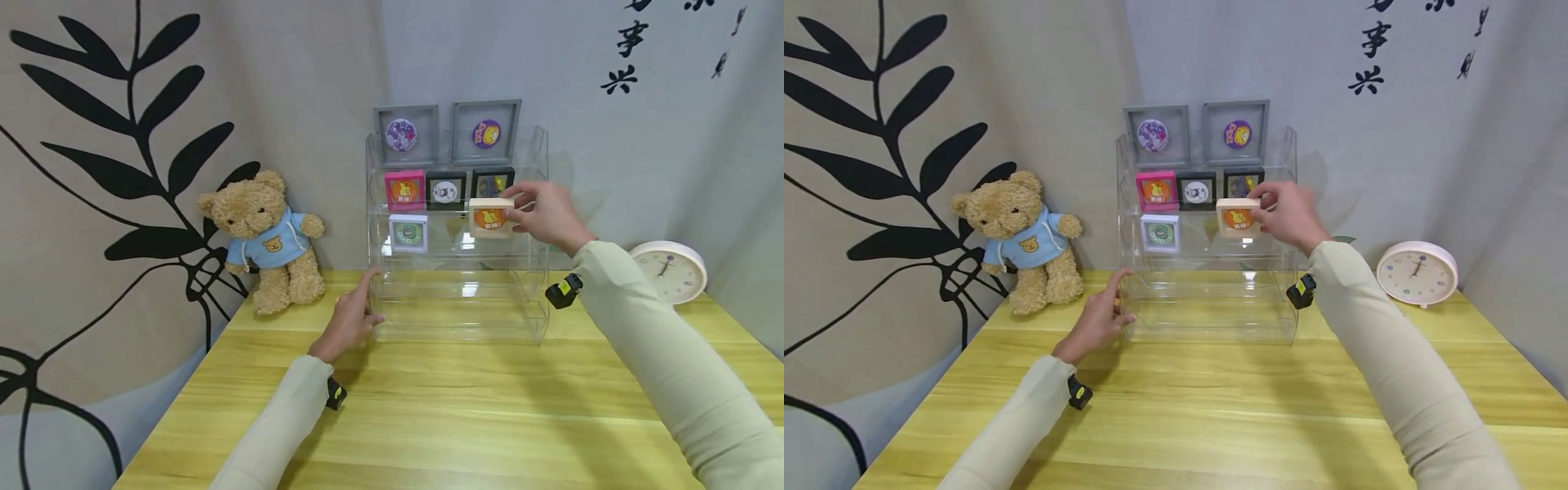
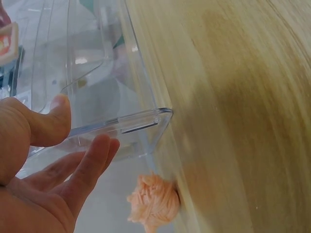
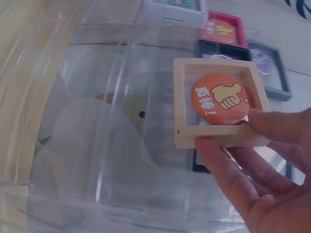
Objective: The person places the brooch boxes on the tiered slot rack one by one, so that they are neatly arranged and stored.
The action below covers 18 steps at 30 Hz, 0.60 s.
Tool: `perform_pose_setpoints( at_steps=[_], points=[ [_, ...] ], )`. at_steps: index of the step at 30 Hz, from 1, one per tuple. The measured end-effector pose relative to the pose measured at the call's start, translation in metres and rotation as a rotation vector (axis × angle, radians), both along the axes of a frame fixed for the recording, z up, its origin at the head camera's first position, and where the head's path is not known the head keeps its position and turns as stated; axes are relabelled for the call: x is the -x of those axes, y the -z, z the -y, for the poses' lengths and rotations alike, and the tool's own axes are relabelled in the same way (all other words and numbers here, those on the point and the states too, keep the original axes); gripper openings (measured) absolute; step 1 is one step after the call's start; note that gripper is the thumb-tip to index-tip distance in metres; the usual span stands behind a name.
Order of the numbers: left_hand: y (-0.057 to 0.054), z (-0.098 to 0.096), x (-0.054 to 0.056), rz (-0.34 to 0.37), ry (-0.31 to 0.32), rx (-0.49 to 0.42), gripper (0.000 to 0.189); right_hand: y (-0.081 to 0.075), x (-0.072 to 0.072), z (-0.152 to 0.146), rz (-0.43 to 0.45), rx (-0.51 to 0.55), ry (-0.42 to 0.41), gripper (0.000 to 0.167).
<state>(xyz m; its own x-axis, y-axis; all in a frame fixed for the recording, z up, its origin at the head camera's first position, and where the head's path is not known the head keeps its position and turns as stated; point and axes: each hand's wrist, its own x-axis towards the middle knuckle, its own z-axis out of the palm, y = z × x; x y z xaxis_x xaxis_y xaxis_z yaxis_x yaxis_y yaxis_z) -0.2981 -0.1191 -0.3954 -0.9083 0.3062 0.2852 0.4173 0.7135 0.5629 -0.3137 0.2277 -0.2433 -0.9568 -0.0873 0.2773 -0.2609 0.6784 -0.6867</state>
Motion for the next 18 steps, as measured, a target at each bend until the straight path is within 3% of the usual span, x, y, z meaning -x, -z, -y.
perform_pose_setpoints(
  at_steps=[9,18],
  points=[
    [-0.001,-0.008,-0.003,-0.049,0.019,0.025,0.085,0.019,0.018,0.006,-0.061,-0.074,0.031,0.027],
    [-0.001,-0.01,-0.004,-0.02,0.016,0.017,0.086,0.032,0.016,0.006,-0.093,-0.143,0.061,0.026]
  ],
)
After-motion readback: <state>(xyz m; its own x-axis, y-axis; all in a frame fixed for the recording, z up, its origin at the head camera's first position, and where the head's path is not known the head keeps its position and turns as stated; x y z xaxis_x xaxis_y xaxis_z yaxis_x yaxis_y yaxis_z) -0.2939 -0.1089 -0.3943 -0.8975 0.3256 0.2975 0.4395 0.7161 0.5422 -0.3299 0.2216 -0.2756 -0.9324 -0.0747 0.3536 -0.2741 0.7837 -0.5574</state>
